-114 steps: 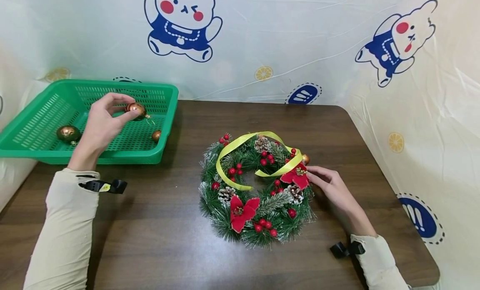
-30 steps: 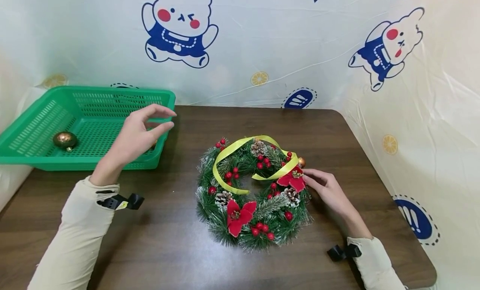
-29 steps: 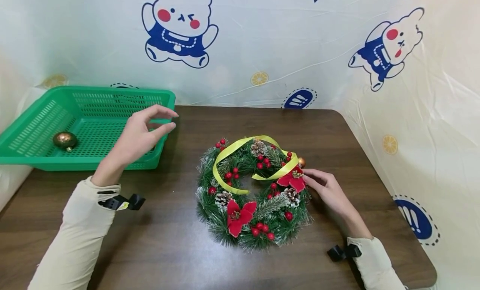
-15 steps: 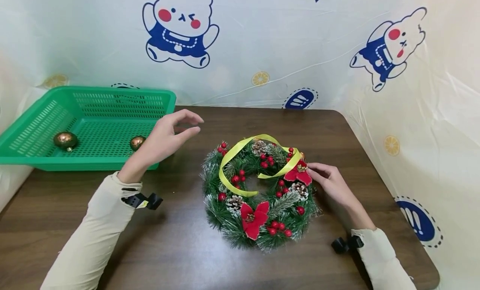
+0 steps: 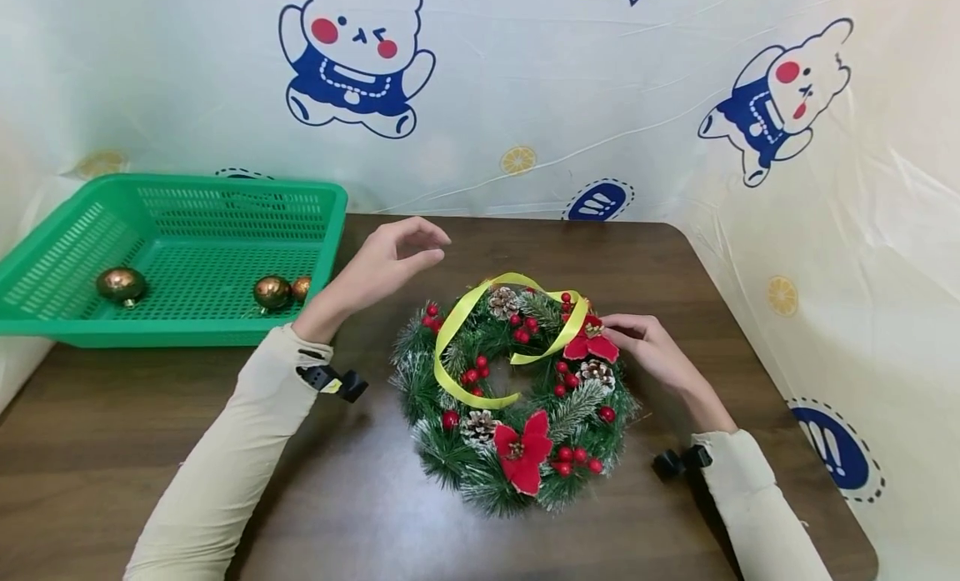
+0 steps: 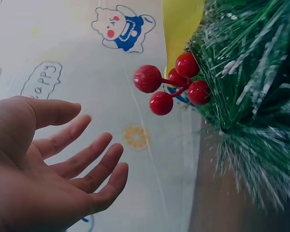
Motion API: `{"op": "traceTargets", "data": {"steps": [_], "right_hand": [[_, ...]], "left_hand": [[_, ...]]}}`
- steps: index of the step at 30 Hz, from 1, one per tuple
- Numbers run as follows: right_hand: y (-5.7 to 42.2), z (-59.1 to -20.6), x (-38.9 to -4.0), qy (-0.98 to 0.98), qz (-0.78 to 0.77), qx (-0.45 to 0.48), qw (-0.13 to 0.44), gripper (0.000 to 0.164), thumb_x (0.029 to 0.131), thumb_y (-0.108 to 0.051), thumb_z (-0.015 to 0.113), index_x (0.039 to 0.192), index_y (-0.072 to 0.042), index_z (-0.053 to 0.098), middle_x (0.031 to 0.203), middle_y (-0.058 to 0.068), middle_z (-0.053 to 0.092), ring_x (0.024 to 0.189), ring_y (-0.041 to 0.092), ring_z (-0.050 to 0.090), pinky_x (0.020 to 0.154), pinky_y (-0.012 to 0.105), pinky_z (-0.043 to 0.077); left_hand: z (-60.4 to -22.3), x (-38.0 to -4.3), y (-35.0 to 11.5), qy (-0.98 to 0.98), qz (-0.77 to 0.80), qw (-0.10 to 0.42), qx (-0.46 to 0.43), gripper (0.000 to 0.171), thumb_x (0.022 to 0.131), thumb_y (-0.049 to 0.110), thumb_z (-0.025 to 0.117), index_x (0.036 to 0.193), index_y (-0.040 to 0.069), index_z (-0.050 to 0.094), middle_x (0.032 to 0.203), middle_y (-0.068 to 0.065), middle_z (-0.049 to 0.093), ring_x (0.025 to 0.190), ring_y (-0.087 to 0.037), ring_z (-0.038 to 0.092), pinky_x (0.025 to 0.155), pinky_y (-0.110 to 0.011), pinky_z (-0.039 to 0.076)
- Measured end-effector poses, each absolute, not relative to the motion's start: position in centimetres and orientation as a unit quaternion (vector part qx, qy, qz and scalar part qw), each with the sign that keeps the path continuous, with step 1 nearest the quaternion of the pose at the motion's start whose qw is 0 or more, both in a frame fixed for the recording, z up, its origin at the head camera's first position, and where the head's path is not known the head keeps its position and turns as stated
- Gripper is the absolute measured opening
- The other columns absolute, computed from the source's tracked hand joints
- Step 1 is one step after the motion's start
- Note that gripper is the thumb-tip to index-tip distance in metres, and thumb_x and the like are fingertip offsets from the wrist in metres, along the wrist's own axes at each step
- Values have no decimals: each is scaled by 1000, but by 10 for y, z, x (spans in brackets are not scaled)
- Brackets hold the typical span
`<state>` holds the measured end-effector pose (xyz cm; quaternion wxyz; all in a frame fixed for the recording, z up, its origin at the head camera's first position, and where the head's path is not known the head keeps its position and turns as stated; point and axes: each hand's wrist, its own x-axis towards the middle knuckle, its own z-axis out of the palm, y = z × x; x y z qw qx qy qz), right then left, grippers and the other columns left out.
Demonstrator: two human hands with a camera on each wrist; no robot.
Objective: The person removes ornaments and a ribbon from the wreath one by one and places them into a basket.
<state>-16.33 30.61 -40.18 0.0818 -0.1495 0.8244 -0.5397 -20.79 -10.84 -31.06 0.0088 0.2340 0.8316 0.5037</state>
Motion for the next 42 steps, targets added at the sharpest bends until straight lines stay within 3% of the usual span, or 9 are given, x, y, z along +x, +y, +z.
{"op": "traceTargets", "data": {"steps": [8,12,16,23,33,42], "right_hand": [[307,-408,-165,815,-547,-166,90,27,100,-9,59,121,6,67,117,8,70,107,11,65,91,22,52],[306,-409,-164,810,-551,-174,100,28,101,-12,59,123,4,67,118,6,71,108,13,66,92,24,52],[303,-406,-159,809,-545,-194,102,28,102,-12,57,125,2,67,119,8,71,109,15,66,91,25,52],[301,-407,-154,814,-535,-201,102,27,101,-10,57,123,2,67,119,10,70,109,12,65,92,22,51],[301,-412,-152,803,-555,-187,110,28,102,-9,56,123,6,65,117,2,71,108,13,65,92,24,52],[301,-414,-152,804,-558,-175,110,29,102,-11,57,124,6,65,118,4,70,108,14,65,92,24,51]], "left_hand": [[-343,-231,-99,807,541,88,221,30,100,19,61,126,4,60,125,-12,61,115,-25,58,96,-49,49],[-360,-240,-95,798,549,132,209,32,101,17,59,128,0,57,130,-19,57,119,-33,56,98,-55,47],[-371,-243,-93,774,569,187,204,39,103,16,56,135,-5,51,139,-25,50,125,-40,53,103,-52,46],[-382,-244,-90,738,580,282,200,46,108,25,46,145,-1,43,147,-23,44,134,-35,46,108,-52,41],[-391,-245,-96,675,638,322,183,52,111,33,32,150,-1,37,151,-25,41,134,-38,46,108,-52,40],[-392,-245,-95,710,603,308,193,40,108,18,43,144,1,48,144,-19,50,127,-32,51,101,-48,45]]}}
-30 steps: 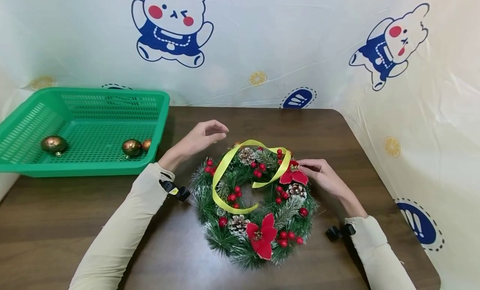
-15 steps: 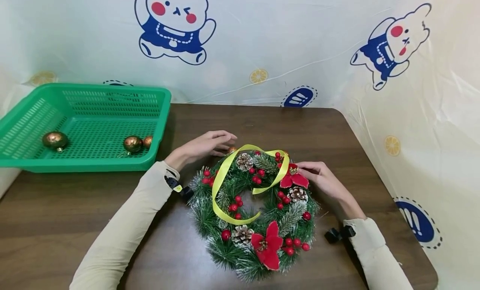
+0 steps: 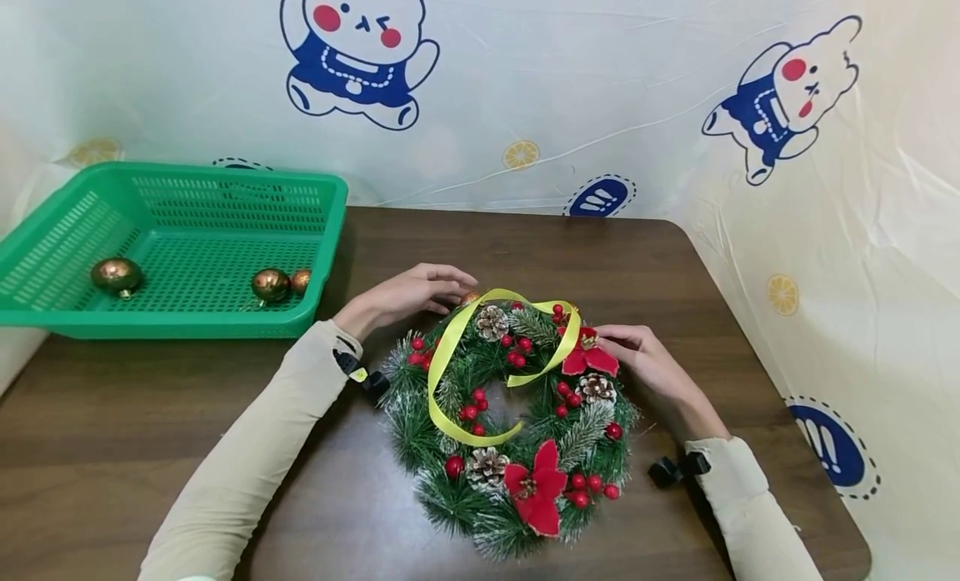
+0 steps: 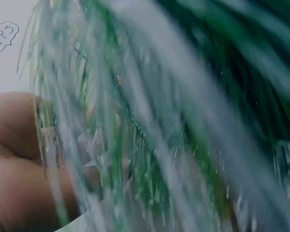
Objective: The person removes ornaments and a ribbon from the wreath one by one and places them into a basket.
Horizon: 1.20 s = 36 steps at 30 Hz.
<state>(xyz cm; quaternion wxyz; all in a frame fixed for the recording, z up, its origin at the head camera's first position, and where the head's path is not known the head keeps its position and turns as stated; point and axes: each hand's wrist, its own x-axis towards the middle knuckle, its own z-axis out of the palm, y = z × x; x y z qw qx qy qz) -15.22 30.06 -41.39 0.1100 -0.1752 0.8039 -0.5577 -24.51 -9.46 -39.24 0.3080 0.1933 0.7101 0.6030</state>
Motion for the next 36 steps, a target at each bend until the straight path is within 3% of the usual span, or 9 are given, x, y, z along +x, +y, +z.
{"op": "traceTargets", "data": {"steps": [6,12,16,24,36], "right_hand": [[301,-413,-152,807,-555,-168,107,29,101,-11,57,123,7,65,116,-1,71,108,12,65,92,23,51],[301,-412,-151,806,-556,-170,107,29,101,-11,58,122,6,66,115,-1,71,106,13,65,91,24,52],[302,-413,-151,805,-558,-171,108,29,101,-11,57,123,7,65,116,0,71,107,13,65,91,24,52],[301,-413,-151,800,-563,-178,109,29,102,-9,56,123,8,64,116,0,71,106,13,66,91,24,52],[302,-414,-151,798,-564,-181,109,29,102,-10,56,123,8,65,115,1,71,105,14,66,89,25,53]], "left_hand": [[-393,-243,-93,717,601,291,200,40,101,14,60,138,1,54,138,-18,55,126,-29,55,102,-48,48],[-395,-240,-88,735,593,252,213,39,94,8,67,132,-2,59,125,-19,60,103,-23,61,85,-33,54],[-395,-238,-86,746,582,233,223,37,93,5,66,128,-2,61,121,-20,59,96,-23,57,78,-33,52],[-391,-238,-88,745,597,211,211,35,91,8,70,124,0,61,118,-18,64,102,-25,63,88,-46,54],[-382,-237,-89,723,637,202,176,41,92,9,71,127,-4,56,120,-18,61,108,-33,62,95,-52,51]]}}
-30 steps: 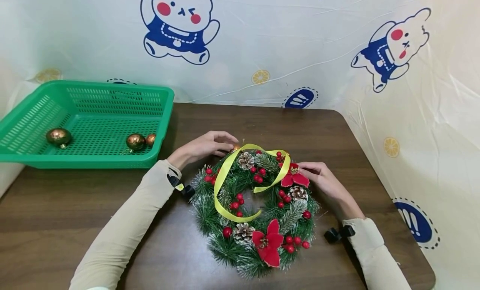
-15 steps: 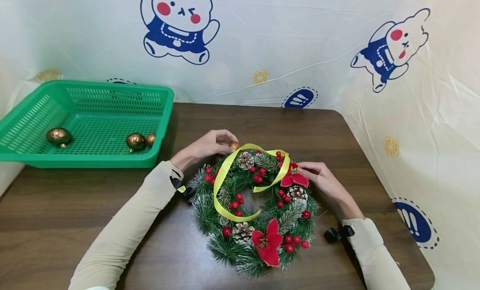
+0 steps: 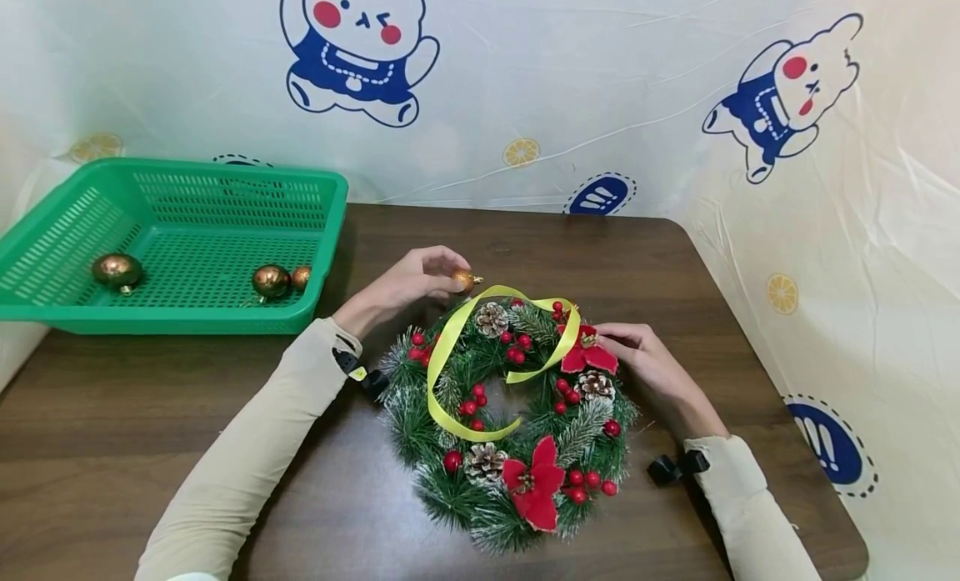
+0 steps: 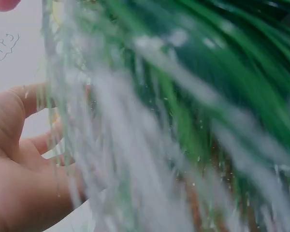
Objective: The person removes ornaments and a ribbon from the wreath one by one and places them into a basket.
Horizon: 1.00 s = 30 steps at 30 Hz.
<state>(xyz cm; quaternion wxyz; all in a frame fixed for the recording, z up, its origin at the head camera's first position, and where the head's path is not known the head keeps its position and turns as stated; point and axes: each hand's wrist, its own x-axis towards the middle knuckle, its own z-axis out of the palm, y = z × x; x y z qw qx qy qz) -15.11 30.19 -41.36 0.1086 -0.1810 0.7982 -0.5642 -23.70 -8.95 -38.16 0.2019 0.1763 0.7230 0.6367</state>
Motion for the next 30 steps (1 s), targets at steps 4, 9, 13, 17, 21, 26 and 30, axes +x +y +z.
{"op": "traceTargets", "data": {"steps": [4,9,13,17,21,26,30], "right_hand": [[302,-413,-152,798,-564,-186,107,28,102,-9,56,123,7,65,115,2,71,105,14,66,90,25,53],[302,-413,-153,798,-563,-189,107,28,102,-9,55,123,7,65,115,2,71,105,14,66,90,25,53],[301,-413,-153,801,-559,-185,107,28,102,-10,56,123,6,66,116,3,71,107,14,66,90,25,52],[301,-413,-154,804,-557,-180,108,28,102,-10,56,123,6,66,117,2,71,108,14,66,91,24,51],[301,-414,-155,802,-558,-182,106,29,102,-10,56,123,7,65,117,1,71,108,13,66,92,23,51],[301,-415,-154,802,-558,-185,104,28,102,-10,56,123,6,66,117,3,71,107,14,66,92,24,51],[303,-416,-153,805,-555,-181,107,29,102,-11,56,124,6,65,118,5,71,107,13,66,91,24,51]], "left_hand": [[-378,-236,-91,725,637,196,172,40,92,11,71,127,-2,57,123,-19,62,112,-36,62,96,-53,50],[-376,-237,-92,726,637,194,172,39,92,12,72,126,-1,59,123,-19,62,111,-34,62,96,-53,50],[-374,-237,-93,727,637,188,175,39,91,11,72,126,-1,59,123,-18,62,108,-29,63,95,-53,50],[-369,-235,-94,730,633,178,185,40,91,12,72,127,-1,58,120,-17,63,104,-27,64,93,-52,51],[-365,-234,-94,732,634,161,190,40,91,13,73,126,0,59,116,-15,64,102,-26,65,92,-51,52],[-361,-231,-93,730,638,151,191,37,92,12,72,125,1,59,117,-17,64,101,-27,65,94,-52,51],[-357,-226,-90,728,638,148,203,39,92,10,71,126,-3,58,117,-18,63,103,-26,64,92,-46,54]]}}
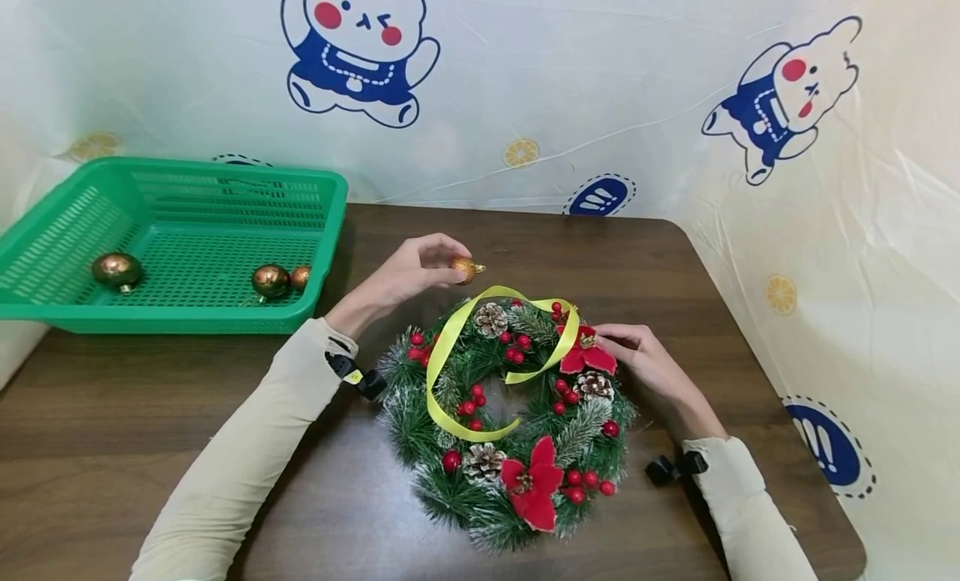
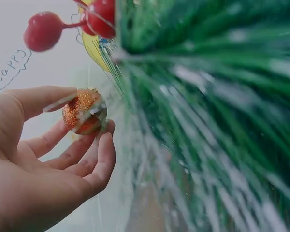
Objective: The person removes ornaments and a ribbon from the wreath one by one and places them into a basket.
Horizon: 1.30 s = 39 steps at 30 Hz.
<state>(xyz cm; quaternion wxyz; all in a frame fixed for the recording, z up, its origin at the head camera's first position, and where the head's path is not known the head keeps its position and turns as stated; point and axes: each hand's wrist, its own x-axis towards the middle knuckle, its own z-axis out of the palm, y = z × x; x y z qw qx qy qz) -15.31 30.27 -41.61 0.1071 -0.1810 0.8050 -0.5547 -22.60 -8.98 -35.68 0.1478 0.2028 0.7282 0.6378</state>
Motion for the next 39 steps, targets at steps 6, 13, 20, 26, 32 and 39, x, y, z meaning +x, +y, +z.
{"op": "traceTargets", "data": {"steps": [6,13,20,26,32,39], "right_hand": [[305,-415,-152,809,-549,-182,107,30,103,-13,55,125,3,66,119,5,70,109,13,65,92,24,51],[300,-414,-153,802,-558,-181,112,29,103,-15,55,124,2,67,117,3,71,108,16,66,92,25,51],[300,-415,-151,805,-554,-181,114,31,103,-15,55,126,3,65,120,7,69,109,14,65,93,24,51],[302,-413,-149,808,-552,-171,109,31,103,-16,56,126,4,65,119,6,69,107,14,65,91,24,51],[302,-415,-148,802,-558,-182,112,32,103,-15,54,126,4,64,119,2,70,108,14,65,92,24,51],[301,-413,-148,801,-560,-177,116,33,103,-16,55,127,4,64,120,2,70,110,14,64,93,24,50]], "left_hand": [[-345,-216,-88,728,641,111,215,38,92,11,71,125,-1,59,116,-15,65,106,-24,62,88,-35,54],[-337,-198,-98,754,614,94,213,36,92,15,72,124,4,61,119,-12,65,110,-24,61,91,-34,52],[-335,-183,-118,788,577,54,209,34,93,18,73,123,7,62,119,-10,64,110,-23,62,90,-33,53],[-334,-174,-134,808,550,34,207,33,93,19,72,122,8,62,120,-10,64,111,-23,62,89,-32,52],[-330,-169,-146,816,541,25,201,33,93,18,72,123,6,62,120,-10,64,112,-24,62,87,-26,52],[-326,-161,-162,824,536,8,181,32,93,15,72,123,7,62,120,-8,64,109,-21,63,83,-22,53]]}}
